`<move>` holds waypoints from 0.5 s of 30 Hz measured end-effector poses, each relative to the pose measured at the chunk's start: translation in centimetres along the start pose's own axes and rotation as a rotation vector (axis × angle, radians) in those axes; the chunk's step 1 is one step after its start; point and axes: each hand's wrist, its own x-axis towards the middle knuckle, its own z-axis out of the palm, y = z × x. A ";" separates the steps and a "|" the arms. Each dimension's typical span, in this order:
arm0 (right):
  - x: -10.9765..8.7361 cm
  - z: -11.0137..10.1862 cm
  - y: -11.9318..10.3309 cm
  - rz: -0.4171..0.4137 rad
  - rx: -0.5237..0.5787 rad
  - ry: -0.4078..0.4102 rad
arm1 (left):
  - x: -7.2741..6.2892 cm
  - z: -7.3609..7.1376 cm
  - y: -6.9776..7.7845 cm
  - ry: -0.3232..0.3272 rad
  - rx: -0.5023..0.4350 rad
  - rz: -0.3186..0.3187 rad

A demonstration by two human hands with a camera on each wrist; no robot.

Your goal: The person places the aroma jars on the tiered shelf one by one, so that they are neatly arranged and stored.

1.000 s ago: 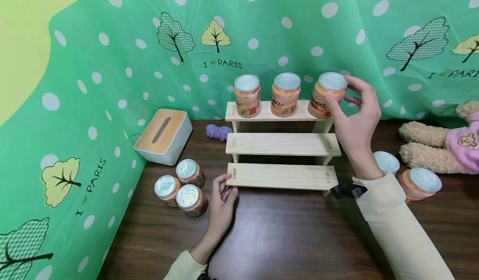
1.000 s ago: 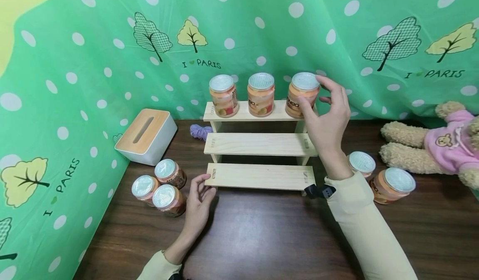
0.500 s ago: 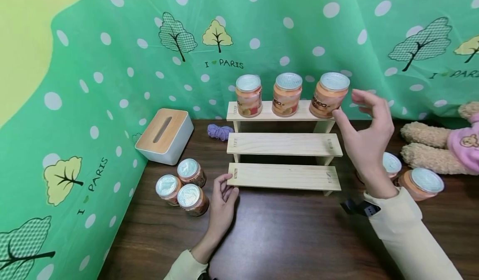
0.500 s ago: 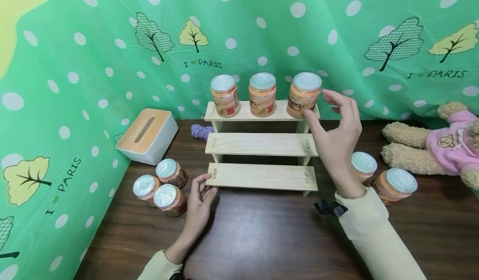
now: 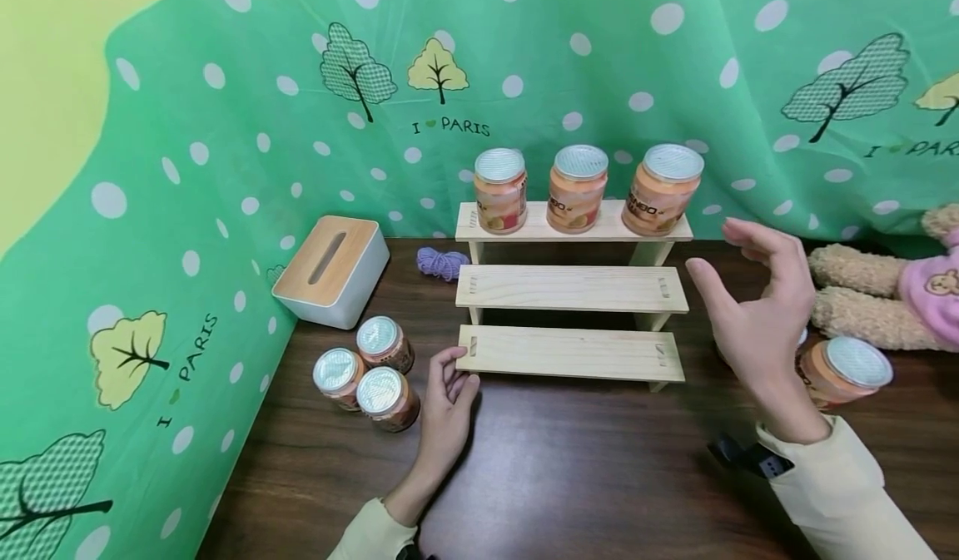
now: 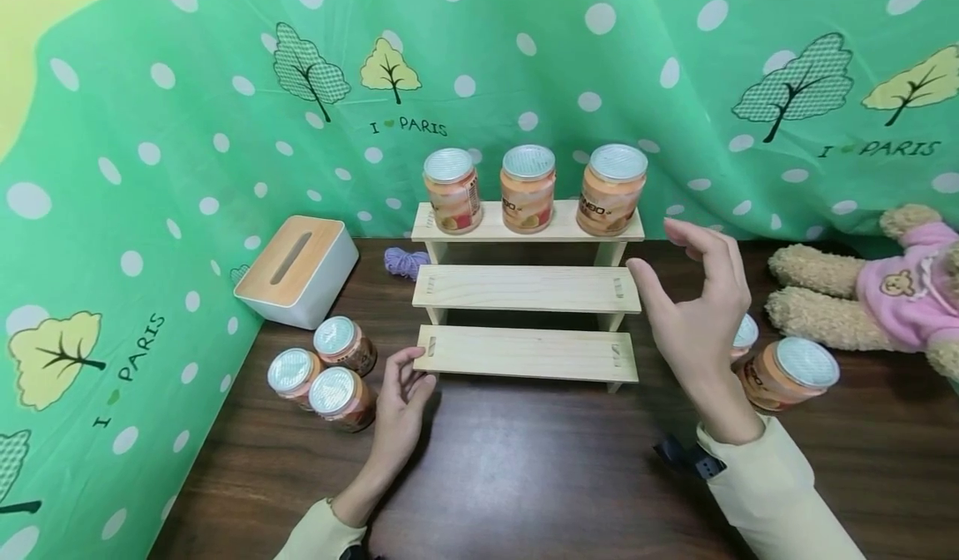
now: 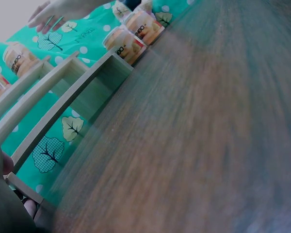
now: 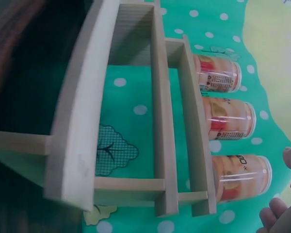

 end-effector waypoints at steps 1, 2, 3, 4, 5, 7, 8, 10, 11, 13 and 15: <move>-0.2 -0.3 0.1 0.000 -0.001 -0.001 | 0.0 0.0 0.0 -0.002 -0.001 -0.001; -0.4 -0.6 0.2 -0.001 -0.007 -0.004 | 0.1 0.1 -0.1 -0.004 -0.005 -0.004; -0.6 -0.8 0.4 -0.001 -0.014 -0.009 | 0.1 0.1 -0.1 -0.006 -0.007 -0.006; -0.8 -1.1 0.5 -0.001 -0.022 -0.014 | 0.2 0.1 -0.1 -0.008 -0.010 -0.006; -1.1 -1.4 0.6 0.001 -0.027 -0.018 | 0.2 0.1 -0.1 -0.009 -0.011 -0.006; -1.5 -1.9 0.7 0.007 -0.032 -0.023 | 0.2 0.2 -0.1 -0.008 -0.010 -0.006; -1.7 -2.1 0.8 0.012 -0.032 -0.024 | 0.2 0.2 -0.1 -0.006 -0.009 -0.006; -2.0 -2.5 0.9 0.022 -0.026 -0.021 | 0.1 0.1 0.0 -0.002 -0.007 -0.008; -2.1 -2.7 0.9 0.027 -0.018 -0.019 | 0.1 0.1 0.0 0.000 -0.006 -0.010; -2.3 -3.2 0.8 0.039 0.001 -0.016 | 0.1 0.1 0.0 0.004 -0.003 -0.012; -2.6 -3.7 0.8 0.052 0.025 -0.010 | 0.0 0.0 0.0 0.005 0.001 -0.014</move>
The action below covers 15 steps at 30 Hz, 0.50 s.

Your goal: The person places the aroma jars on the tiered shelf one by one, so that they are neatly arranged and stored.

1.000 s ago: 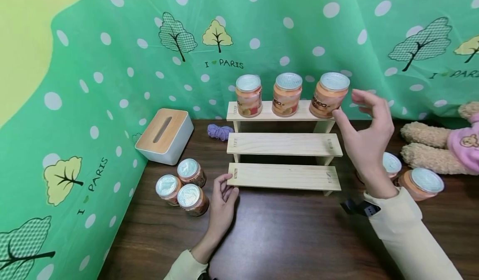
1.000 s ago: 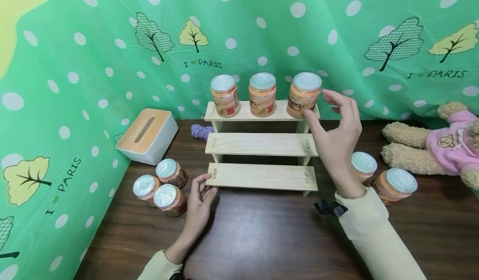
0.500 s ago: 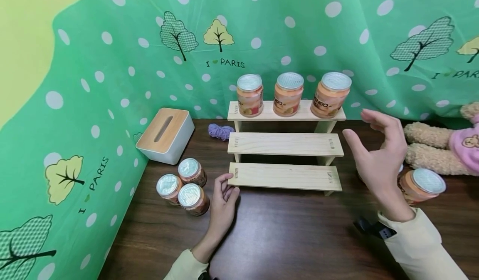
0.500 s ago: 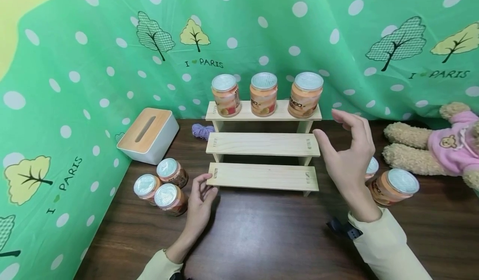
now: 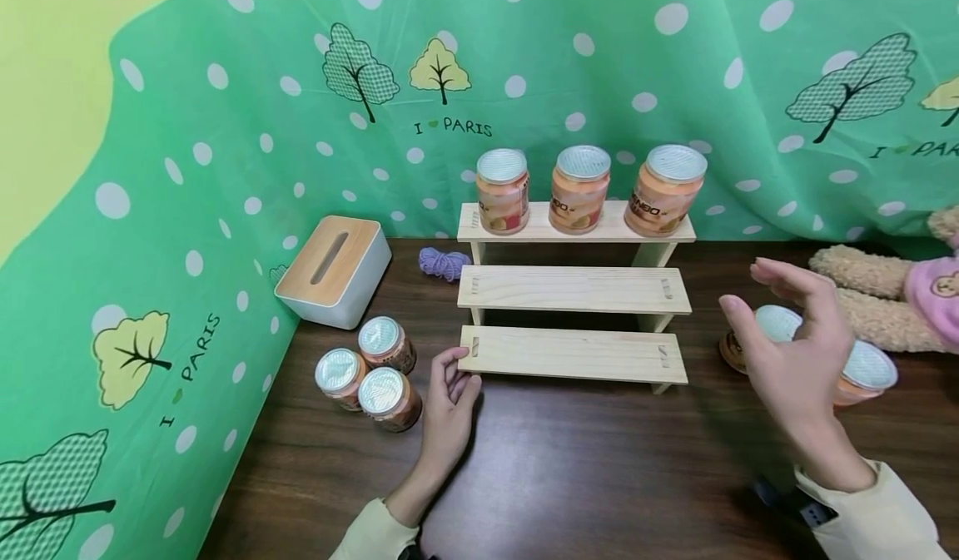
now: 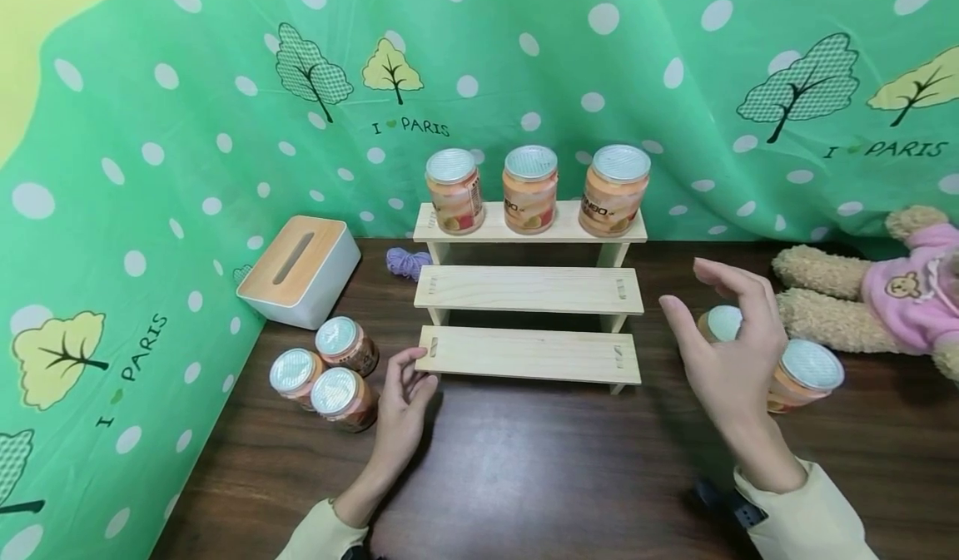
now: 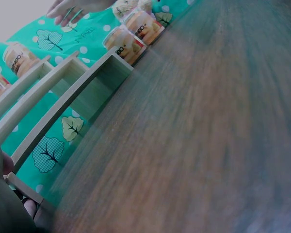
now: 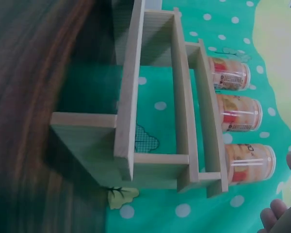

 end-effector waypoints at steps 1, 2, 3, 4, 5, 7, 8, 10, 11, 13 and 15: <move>-0.1 -0.3 0.0 0.009 0.017 0.003 | 0.0 0.0 0.0 -0.001 0.002 0.001; -0.2 -0.6 0.0 0.021 0.034 0.008 | 0.0 0.0 0.0 -0.002 0.005 0.001; -0.3 -0.8 0.0 0.034 0.049 0.012 | 0.0 -0.1 0.0 -0.003 0.007 0.002; -0.5 -1.1 -0.1 0.044 0.058 0.018 | 0.0 -0.1 0.0 -0.004 0.009 0.004; -0.6 -1.3 -0.1 0.055 0.065 0.021 | 0.0 -0.1 -0.1 -0.005 0.009 0.003; -0.8 -1.8 -0.1 0.067 0.060 0.027 | 0.0 -0.1 -0.1 -0.004 0.009 0.006; -0.8 -2.0 -0.2 0.069 0.052 0.028 | 0.0 -0.1 -0.1 -0.004 0.010 0.007; -1.0 -2.4 -0.4 0.058 0.034 0.033 | -0.1 -0.2 -0.1 -0.004 0.010 0.008; -1.0 -2.5 -0.5 0.052 0.033 0.037 | -0.1 -0.2 -0.2 -0.004 0.010 0.009; -1.1 -2.8 -0.8 0.040 0.042 0.050 | 0.0 -0.2 -0.1 -0.006 0.008 0.009; -1.2 -3.1 -1.0 0.033 0.047 0.060 | 0.0 -0.2 -0.1 -0.005 0.008 0.013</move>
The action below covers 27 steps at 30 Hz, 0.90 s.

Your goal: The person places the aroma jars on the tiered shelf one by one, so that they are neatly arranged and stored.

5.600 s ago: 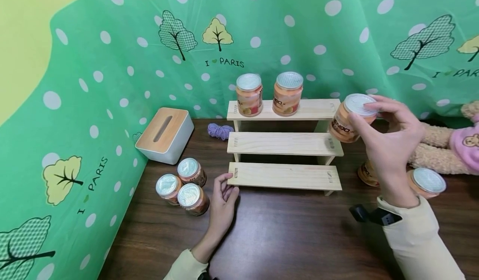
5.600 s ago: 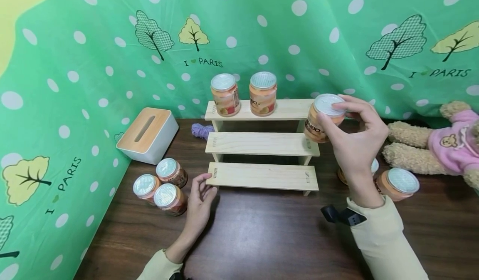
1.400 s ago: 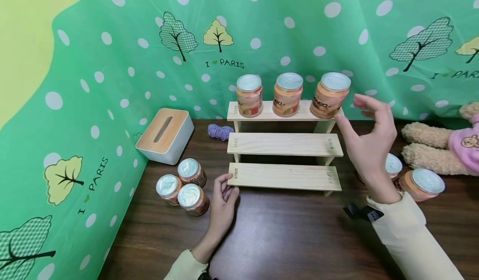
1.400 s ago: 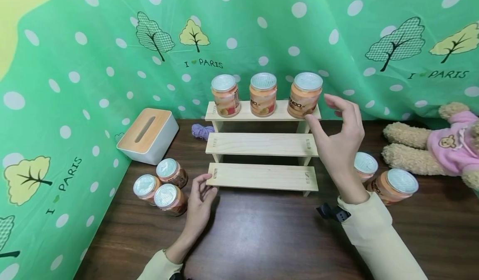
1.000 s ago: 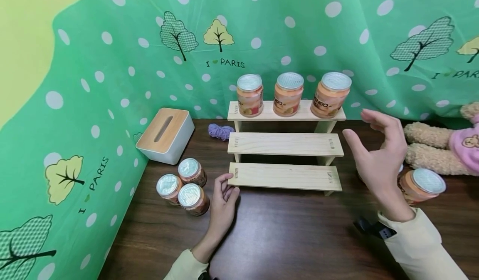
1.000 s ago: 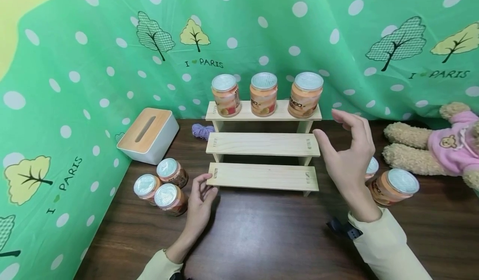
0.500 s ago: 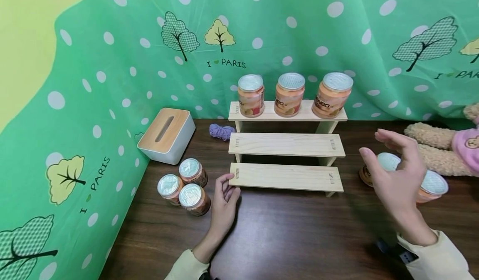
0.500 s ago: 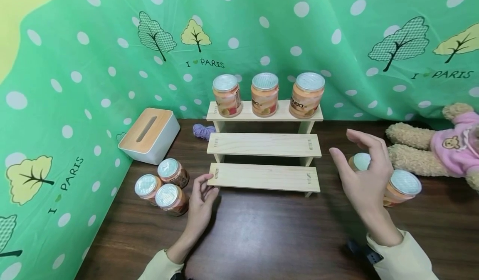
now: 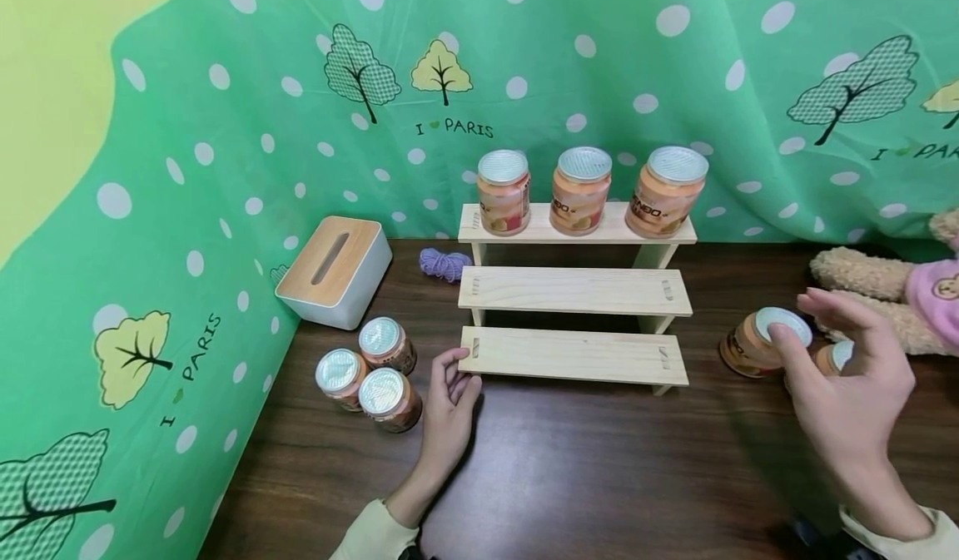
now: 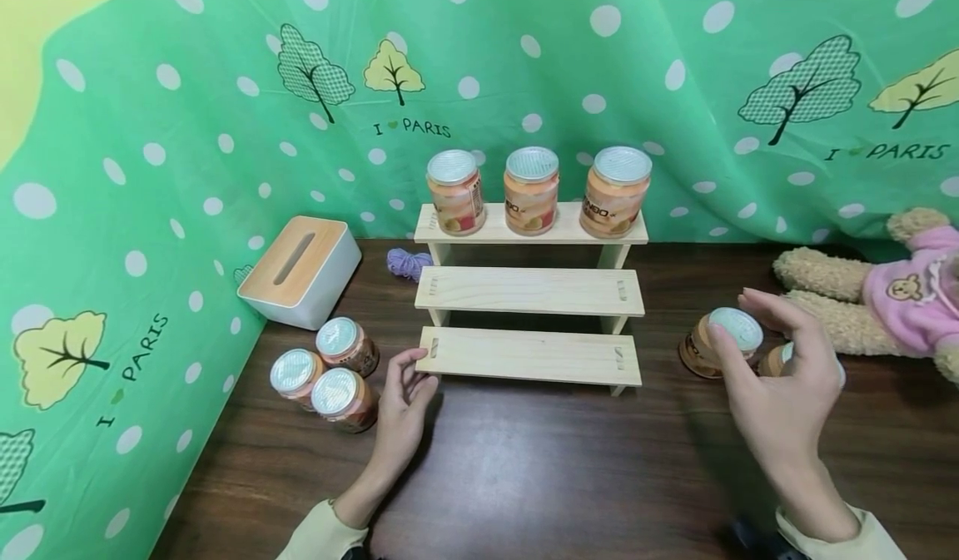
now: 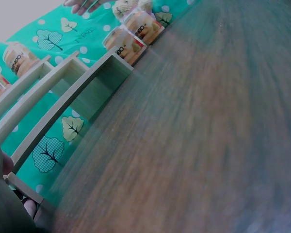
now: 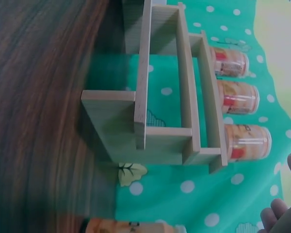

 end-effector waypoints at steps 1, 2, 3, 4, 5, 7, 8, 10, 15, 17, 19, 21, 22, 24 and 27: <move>-0.1 -0.2 -0.1 -0.002 -0.003 0.004 | 0.0 0.0 0.0 0.001 -0.001 0.000; -0.1 -0.3 -0.2 -0.002 -0.004 0.008 | 0.0 0.0 0.0 0.001 -0.001 0.001; -0.1 -0.5 -0.2 -0.002 -0.009 0.013 | 0.0 0.0 0.0 0.001 -0.001 0.000; -0.2 -0.7 -0.3 0.002 -0.011 0.020 | 0.0 0.0 0.0 0.001 0.000 0.000; -0.2 -0.9 -0.3 0.004 -0.016 0.026 | 0.0 0.0 0.0 0.001 -0.001 0.000; -0.3 -1.3 -0.2 0.007 -0.026 0.035 | 0.0 0.0 -0.1 0.000 -0.001 -0.004; -0.3 -1.5 -0.1 0.009 -0.027 0.043 | 0.1 0.0 -0.1 -0.001 -0.002 -0.004; -0.4 -1.8 0.0 0.014 -0.037 0.056 | 0.0 0.0 -0.1 -0.002 -0.005 -0.005; -0.7 -2.7 0.6 0.020 -0.025 0.076 | 0.0 0.0 -0.1 -0.001 -0.009 -0.001; -0.9 -3.3 1.3 0.029 -0.032 0.071 | 0.0 0.0 -0.1 -0.001 -0.010 0.000; -1.1 -4.0 2.2 0.049 -0.052 0.063 | 0.0 0.0 0.0 0.000 -0.010 0.003; -1.3 -4.6 3.0 0.076 -0.081 0.056 | 0.0 0.0 0.0 0.002 -0.009 0.003; -1.4 -5.0 3.4 0.090 -0.106 0.054 | 0.0 0.0 0.0 0.003 -0.009 0.004; -1.5 -5.5 4.0 0.127 -0.163 0.052 | 0.0 0.0 0.0 0.002 -0.010 0.008; -1.7 -6.3 4.7 0.176 -0.271 0.045 | 0.0 0.0 0.0 -0.002 -0.011 0.010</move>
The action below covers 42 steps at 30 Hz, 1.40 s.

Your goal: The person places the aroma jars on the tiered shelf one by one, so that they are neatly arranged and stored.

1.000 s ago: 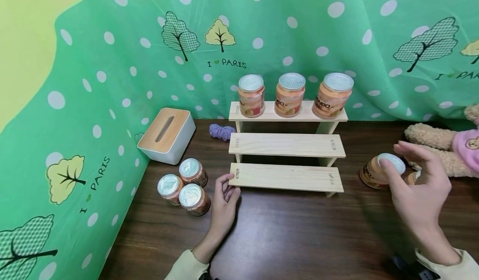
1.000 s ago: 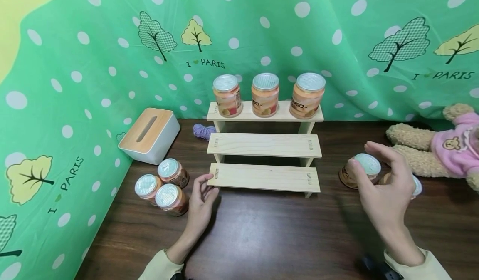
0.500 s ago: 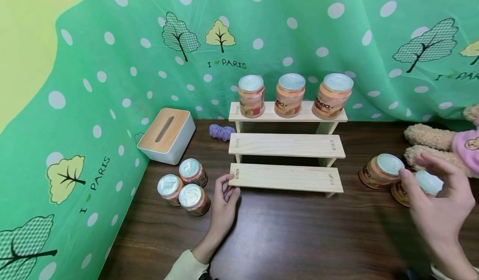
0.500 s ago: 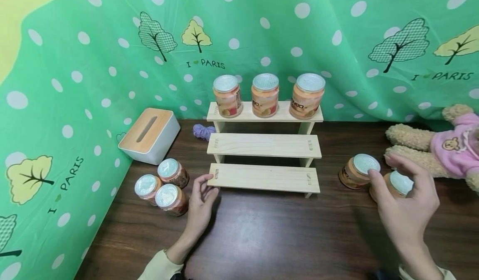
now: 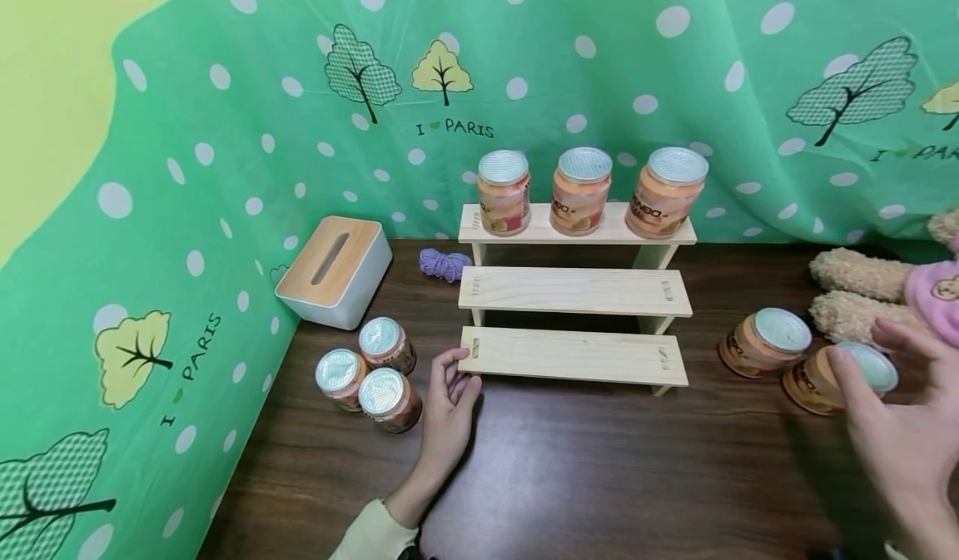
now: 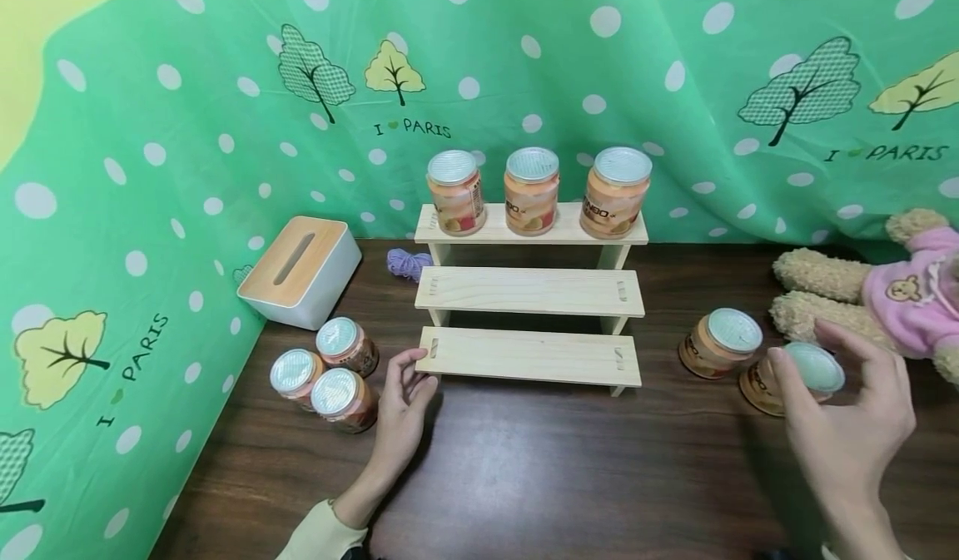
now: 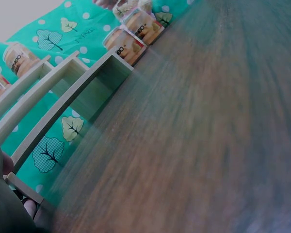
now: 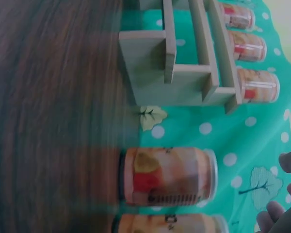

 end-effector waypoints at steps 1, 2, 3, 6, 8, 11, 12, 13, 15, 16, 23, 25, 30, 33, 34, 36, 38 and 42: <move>-0.1 -0.2 0.2 0.011 -0.043 -0.007 | 0.0 0.0 0.0 -0.001 -0.001 0.000; -0.1 -0.4 0.4 0.022 -0.083 -0.017 | 0.0 0.0 0.0 -0.002 0.000 -0.001; -0.2 -0.5 0.5 0.028 -0.112 -0.028 | 0.0 0.0 0.0 -0.003 0.000 0.001; -0.3 -0.8 0.9 0.039 -0.158 -0.051 | 0.0 0.0 0.0 0.000 0.000 0.000; -0.3 -0.9 1.3 0.046 -0.190 -0.061 | 0.0 0.0 -0.1 0.000 0.003 0.007; -0.2 -1.1 1.9 0.065 -0.230 -0.059 | 0.0 0.0 -0.2 0.001 0.008 0.015; -0.2 -1.2 2.1 0.076 -0.239 -0.059 | 0.0 0.0 -0.2 0.001 0.009 0.016; -0.2 -1.2 2.3 0.093 -0.246 -0.057 | 0.0 0.0 -0.2 0.001 0.010 0.019; -0.2 -1.4 2.7 0.123 -0.253 -0.060 | 0.0 0.0 -0.2 0.002 0.009 0.017; -0.3 -1.4 2.8 0.140 -0.254 -0.062 | 0.0 0.0 -0.2 0.003 0.008 0.014; -0.6 -1.7 3.6 0.184 -0.278 -0.091 | 0.1 0.0 -0.1 0.000 -0.003 -0.009; -0.6 -1.7 3.7 0.191 -0.306 -0.098 | 0.0 0.0 0.0 0.001 -0.005 -0.005; -0.7 -1.7 4.0 0.230 -0.324 -0.105 | 0.0 0.0 -0.1 0.002 0.000 0.014; -0.7 -1.8 4.2 0.253 -0.313 -0.106 | 0.0 0.0 -0.1 0.001 -0.001 0.012; -0.7 -1.8 4.3 0.260 -0.308 -0.105 | 0.0 0.0 -0.1 0.001 -0.007 0.006; -0.6 -1.8 4.4 0.275 -0.293 -0.105 | 0.0 0.0 -0.1 0.000 -0.010 0.004; -0.7 -1.8 4.4 0.288 -0.281 -0.101 | 0.1 0.0 -0.1 0.000 -0.009 0.000; -0.8 -1.7 4.4 0.325 -0.242 -0.077 | 0.1 0.0 -0.1 -0.002 -0.009 -0.002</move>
